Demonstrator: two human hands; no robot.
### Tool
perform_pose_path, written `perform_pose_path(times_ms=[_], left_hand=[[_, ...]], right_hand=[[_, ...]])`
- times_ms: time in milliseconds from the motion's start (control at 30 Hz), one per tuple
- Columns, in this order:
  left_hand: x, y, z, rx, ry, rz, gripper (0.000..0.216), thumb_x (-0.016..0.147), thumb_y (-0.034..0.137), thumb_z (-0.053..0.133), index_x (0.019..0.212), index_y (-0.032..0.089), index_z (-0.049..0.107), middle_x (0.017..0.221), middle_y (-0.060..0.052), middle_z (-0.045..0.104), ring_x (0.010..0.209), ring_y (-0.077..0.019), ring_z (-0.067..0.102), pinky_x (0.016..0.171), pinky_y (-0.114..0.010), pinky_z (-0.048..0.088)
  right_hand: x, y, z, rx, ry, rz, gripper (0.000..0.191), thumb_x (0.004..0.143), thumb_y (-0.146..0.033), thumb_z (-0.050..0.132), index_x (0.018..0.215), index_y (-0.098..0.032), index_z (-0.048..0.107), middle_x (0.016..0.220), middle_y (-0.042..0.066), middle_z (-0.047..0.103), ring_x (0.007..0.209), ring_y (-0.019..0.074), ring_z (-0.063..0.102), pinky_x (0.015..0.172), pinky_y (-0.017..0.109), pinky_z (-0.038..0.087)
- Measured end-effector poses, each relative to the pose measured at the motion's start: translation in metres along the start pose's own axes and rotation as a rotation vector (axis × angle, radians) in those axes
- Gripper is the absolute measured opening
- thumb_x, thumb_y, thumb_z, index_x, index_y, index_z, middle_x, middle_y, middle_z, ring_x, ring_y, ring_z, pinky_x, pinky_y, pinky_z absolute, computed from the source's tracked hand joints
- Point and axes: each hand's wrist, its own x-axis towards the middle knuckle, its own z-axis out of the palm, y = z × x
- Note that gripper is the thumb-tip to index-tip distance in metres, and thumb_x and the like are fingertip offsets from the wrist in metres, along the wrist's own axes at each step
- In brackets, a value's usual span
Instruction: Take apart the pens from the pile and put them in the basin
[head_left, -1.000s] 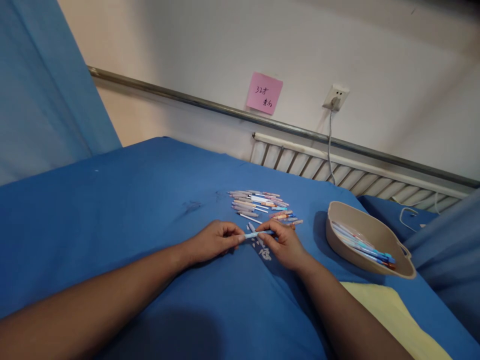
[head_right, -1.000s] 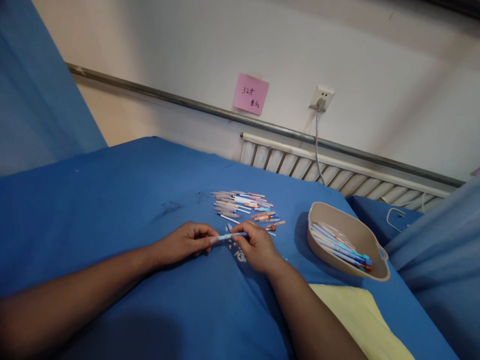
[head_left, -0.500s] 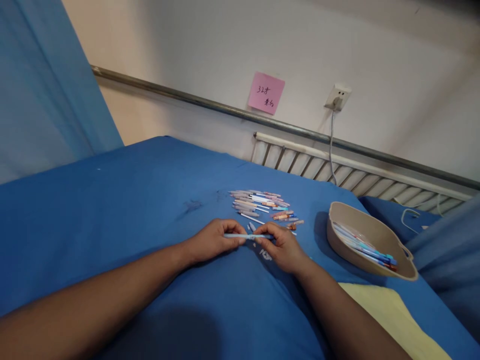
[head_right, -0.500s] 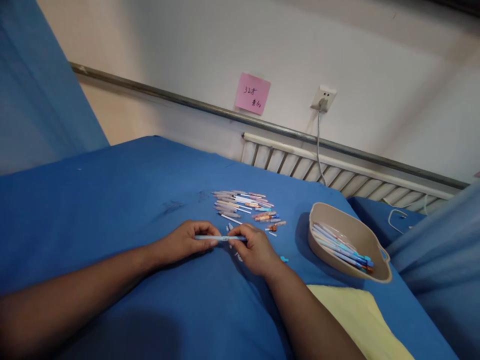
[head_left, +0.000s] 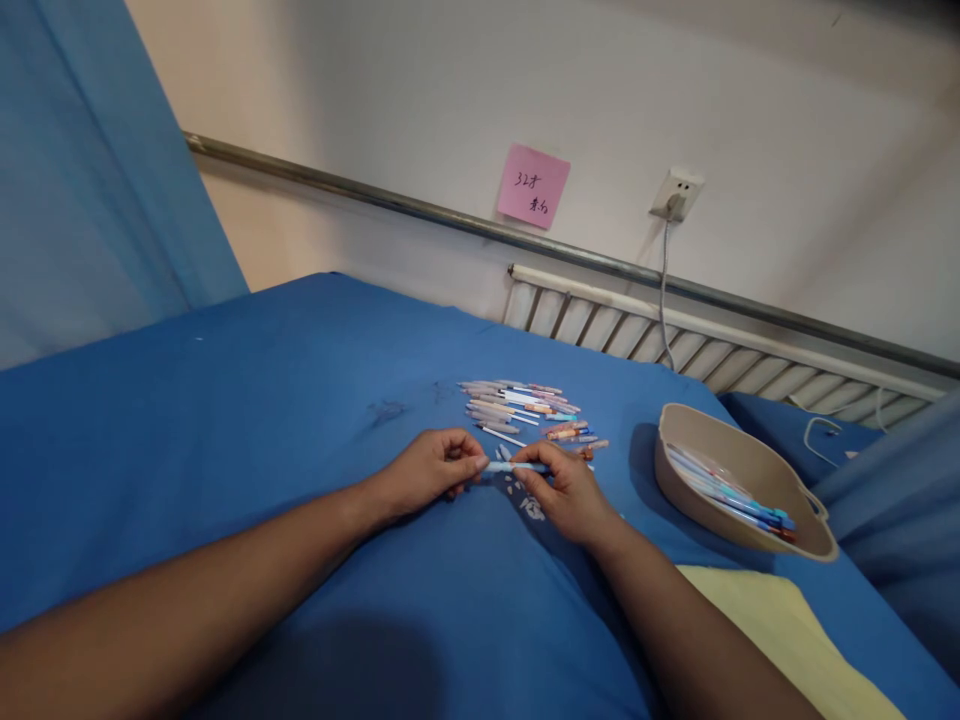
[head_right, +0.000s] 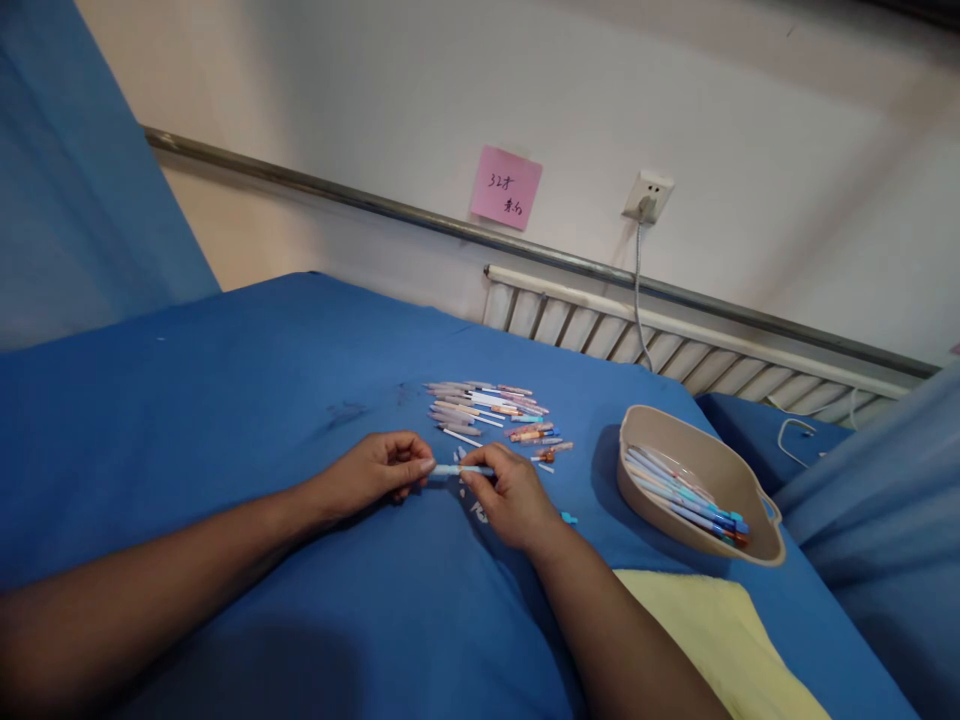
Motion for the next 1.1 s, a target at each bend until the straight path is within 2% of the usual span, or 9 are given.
perform_pose_path(times_ms=[233,300,400,500,633,800,933,1000,1100], left_hand=[[-0.0021,0.0033,0.0005,-0.031,0.018,0.084,0.033,0.065,0.035,0.071,0.088,0.016,0.057,0.071,0.003,0.059,0.060,-0.0097,0.053,0.055,-0.021,0.041],[-0.0012,0.0011,0.0011,-0.075,-0.005,0.033,0.036,0.072,0.043,0.064,0.095,0.016,0.055,0.072,0.001,0.061,0.056,-0.0104,0.054,0.050,-0.021,0.041],[0.0002,-0.0018,0.0010,-0.066,-0.040,-0.045,0.037,0.082,0.050,0.048,0.082,0.014,0.055,0.064,0.000,0.060,0.045,-0.0089,0.049,0.043,-0.021,0.037],[0.0002,-0.0021,0.0001,-0.067,-0.012,0.021,0.026,0.073,0.039,0.065,0.079,0.014,0.056,0.064,0.002,0.059,0.051,-0.0083,0.051,0.048,-0.020,0.040],[-0.0007,-0.0011,0.0006,-0.157,0.029,0.066,0.043,0.067,0.032,0.071,0.104,0.017,0.053,0.090,-0.004,0.064,0.067,-0.0116,0.059,0.056,-0.022,0.045],[-0.0003,-0.0027,0.0007,-0.095,-0.057,-0.023,0.027,0.077,0.040,0.059,0.083,0.014,0.057,0.064,0.001,0.059,0.048,-0.0078,0.050,0.045,-0.019,0.037],[0.0007,-0.0031,-0.0012,-0.143,-0.002,0.096,0.036,0.064,0.026,0.073,0.095,0.017,0.056,0.082,0.001,0.063,0.067,-0.0095,0.056,0.059,-0.020,0.043],[0.0010,-0.0031,-0.0013,-0.157,-0.011,0.058,0.039,0.070,0.034,0.068,0.102,0.017,0.053,0.089,-0.002,0.064,0.068,-0.0108,0.058,0.056,-0.021,0.044],[0.0007,-0.0023,-0.0011,-0.094,-0.071,-0.035,0.032,0.079,0.045,0.055,0.089,0.014,0.056,0.074,-0.002,0.063,0.053,-0.0094,0.053,0.047,-0.021,0.039]], right_hand=[[0.0004,-0.0009,-0.0001,-0.032,0.000,-0.059,0.009,0.085,-0.023,0.055,0.088,-0.021,0.063,0.080,0.001,0.062,0.076,0.0155,0.057,0.071,0.027,0.043],[0.0001,-0.0006,-0.0004,-0.046,0.025,-0.062,0.009,0.085,-0.023,0.055,0.088,-0.021,0.063,0.079,0.001,0.061,0.075,0.0153,0.057,0.070,0.027,0.042],[-0.0003,-0.0004,-0.0005,-0.069,0.046,-0.081,0.009,0.084,-0.023,0.055,0.089,-0.021,0.063,0.078,0.001,0.060,0.074,0.0153,0.056,0.069,0.026,0.042],[-0.0001,-0.0004,-0.0006,-0.088,0.046,-0.092,0.009,0.084,-0.022,0.055,0.089,-0.021,0.063,0.078,0.002,0.060,0.074,0.0158,0.056,0.069,0.026,0.041],[0.0001,-0.0009,-0.0009,-0.103,0.068,-0.093,0.010,0.084,-0.022,0.055,0.090,-0.020,0.063,0.079,0.002,0.060,0.075,0.0160,0.056,0.069,0.027,0.041],[-0.0006,-0.0015,-0.0016,-0.117,0.040,-0.113,0.010,0.084,-0.021,0.054,0.090,-0.020,0.062,0.079,0.002,0.059,0.074,0.0158,0.055,0.068,0.026,0.041],[-0.0006,-0.0009,-0.0015,-0.115,0.043,-0.099,0.009,0.084,-0.021,0.054,0.090,-0.020,0.062,0.079,0.002,0.059,0.074,0.0155,0.055,0.068,0.026,0.041],[-0.0006,-0.0010,-0.0016,-0.115,0.043,-0.093,0.009,0.085,-0.022,0.054,0.090,-0.021,0.061,0.080,0.002,0.059,0.075,0.0158,0.055,0.068,0.027,0.041],[-0.0007,-0.0016,-0.0020,-0.117,0.013,-0.103,0.010,0.085,-0.023,0.053,0.091,-0.021,0.061,0.080,0.003,0.059,0.075,0.0165,0.055,0.067,0.027,0.041]])
